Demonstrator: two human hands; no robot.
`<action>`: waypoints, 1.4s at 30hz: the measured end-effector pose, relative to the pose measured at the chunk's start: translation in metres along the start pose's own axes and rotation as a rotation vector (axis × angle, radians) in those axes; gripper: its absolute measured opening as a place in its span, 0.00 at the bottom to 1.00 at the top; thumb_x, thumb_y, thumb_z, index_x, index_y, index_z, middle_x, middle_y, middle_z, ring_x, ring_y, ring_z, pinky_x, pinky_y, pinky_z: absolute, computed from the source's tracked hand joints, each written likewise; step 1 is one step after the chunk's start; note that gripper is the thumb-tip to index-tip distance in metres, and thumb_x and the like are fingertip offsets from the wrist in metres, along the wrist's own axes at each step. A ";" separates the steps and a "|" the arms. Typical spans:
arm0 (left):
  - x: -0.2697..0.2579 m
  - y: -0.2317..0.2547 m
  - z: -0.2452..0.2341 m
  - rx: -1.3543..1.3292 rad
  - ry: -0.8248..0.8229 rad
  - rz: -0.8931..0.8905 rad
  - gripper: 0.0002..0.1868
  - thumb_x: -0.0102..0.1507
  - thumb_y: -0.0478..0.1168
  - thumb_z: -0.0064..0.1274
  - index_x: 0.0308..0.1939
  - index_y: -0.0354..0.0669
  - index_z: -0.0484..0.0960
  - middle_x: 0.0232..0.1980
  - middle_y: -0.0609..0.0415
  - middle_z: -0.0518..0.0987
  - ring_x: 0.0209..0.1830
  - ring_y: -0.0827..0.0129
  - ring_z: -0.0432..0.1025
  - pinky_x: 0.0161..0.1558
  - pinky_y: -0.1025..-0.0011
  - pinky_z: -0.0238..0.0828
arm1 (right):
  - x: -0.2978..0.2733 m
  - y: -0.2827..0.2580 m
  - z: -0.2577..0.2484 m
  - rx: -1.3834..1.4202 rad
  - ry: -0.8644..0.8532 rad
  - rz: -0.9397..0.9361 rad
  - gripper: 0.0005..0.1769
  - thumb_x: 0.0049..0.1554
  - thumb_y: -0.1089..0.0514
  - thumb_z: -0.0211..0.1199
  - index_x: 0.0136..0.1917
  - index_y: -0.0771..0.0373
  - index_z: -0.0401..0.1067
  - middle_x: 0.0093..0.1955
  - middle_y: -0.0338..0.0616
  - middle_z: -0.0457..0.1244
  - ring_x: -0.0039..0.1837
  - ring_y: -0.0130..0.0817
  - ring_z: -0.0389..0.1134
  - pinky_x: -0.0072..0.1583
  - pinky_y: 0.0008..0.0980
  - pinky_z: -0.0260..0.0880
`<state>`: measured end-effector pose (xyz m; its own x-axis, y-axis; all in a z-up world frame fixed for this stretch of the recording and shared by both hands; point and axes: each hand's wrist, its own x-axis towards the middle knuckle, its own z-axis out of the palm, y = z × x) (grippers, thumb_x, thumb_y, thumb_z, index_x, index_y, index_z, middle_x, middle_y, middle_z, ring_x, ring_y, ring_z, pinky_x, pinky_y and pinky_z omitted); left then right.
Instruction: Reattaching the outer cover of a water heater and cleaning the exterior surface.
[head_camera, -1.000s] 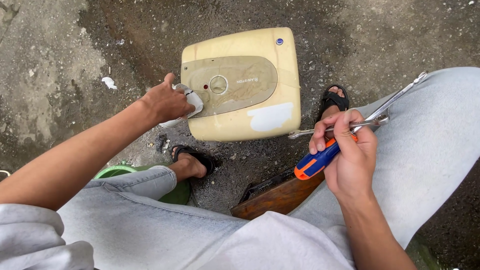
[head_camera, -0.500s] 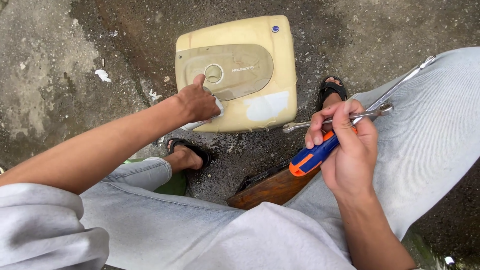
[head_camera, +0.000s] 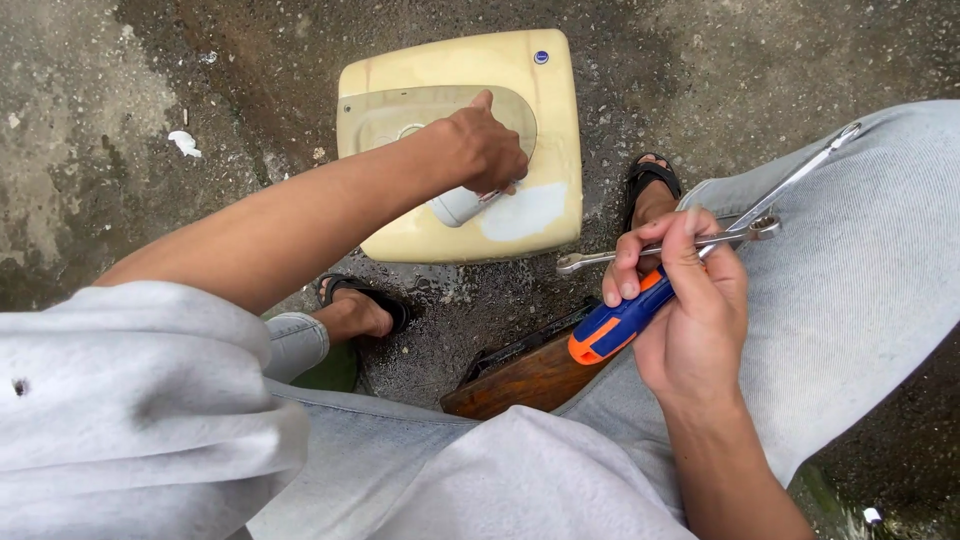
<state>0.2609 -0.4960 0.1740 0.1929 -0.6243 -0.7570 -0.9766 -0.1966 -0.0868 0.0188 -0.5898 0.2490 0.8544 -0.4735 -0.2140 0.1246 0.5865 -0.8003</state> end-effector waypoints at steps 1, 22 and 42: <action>-0.007 -0.003 -0.018 -0.025 -0.108 0.013 0.18 0.75 0.52 0.41 0.54 0.48 0.83 0.55 0.54 0.83 0.62 0.52 0.73 0.77 0.31 0.33 | -0.001 -0.002 0.001 0.045 -0.016 0.025 0.11 0.69 0.53 0.54 0.46 0.61 0.66 0.38 0.50 0.60 0.34 0.31 0.57 0.39 0.29 0.63; -0.137 -0.179 0.115 0.003 -0.161 -0.495 0.20 0.77 0.54 0.35 0.51 0.53 0.84 0.48 0.55 0.89 0.45 0.64 0.84 0.39 0.67 0.81 | 0.044 0.029 -0.022 0.076 0.073 0.147 0.17 0.67 0.49 0.56 0.44 0.64 0.67 0.35 0.46 0.58 0.32 0.28 0.55 0.36 0.27 0.60; -0.318 0.061 0.543 -1.564 0.011 -1.256 0.20 0.63 0.52 0.62 0.56 0.49 0.86 0.58 0.39 0.81 0.53 0.42 0.76 0.53 0.48 0.70 | 0.090 0.102 -0.062 -0.412 -0.051 0.357 0.15 0.75 0.39 0.61 0.53 0.48 0.69 0.42 0.29 0.57 0.39 0.18 0.55 0.48 0.19 0.59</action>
<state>0.0887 0.1014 0.0579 0.5809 0.3577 -0.7312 0.5875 -0.8060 0.0725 0.0772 -0.6137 0.1133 0.8324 -0.2535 -0.4927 -0.3763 0.3941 -0.8385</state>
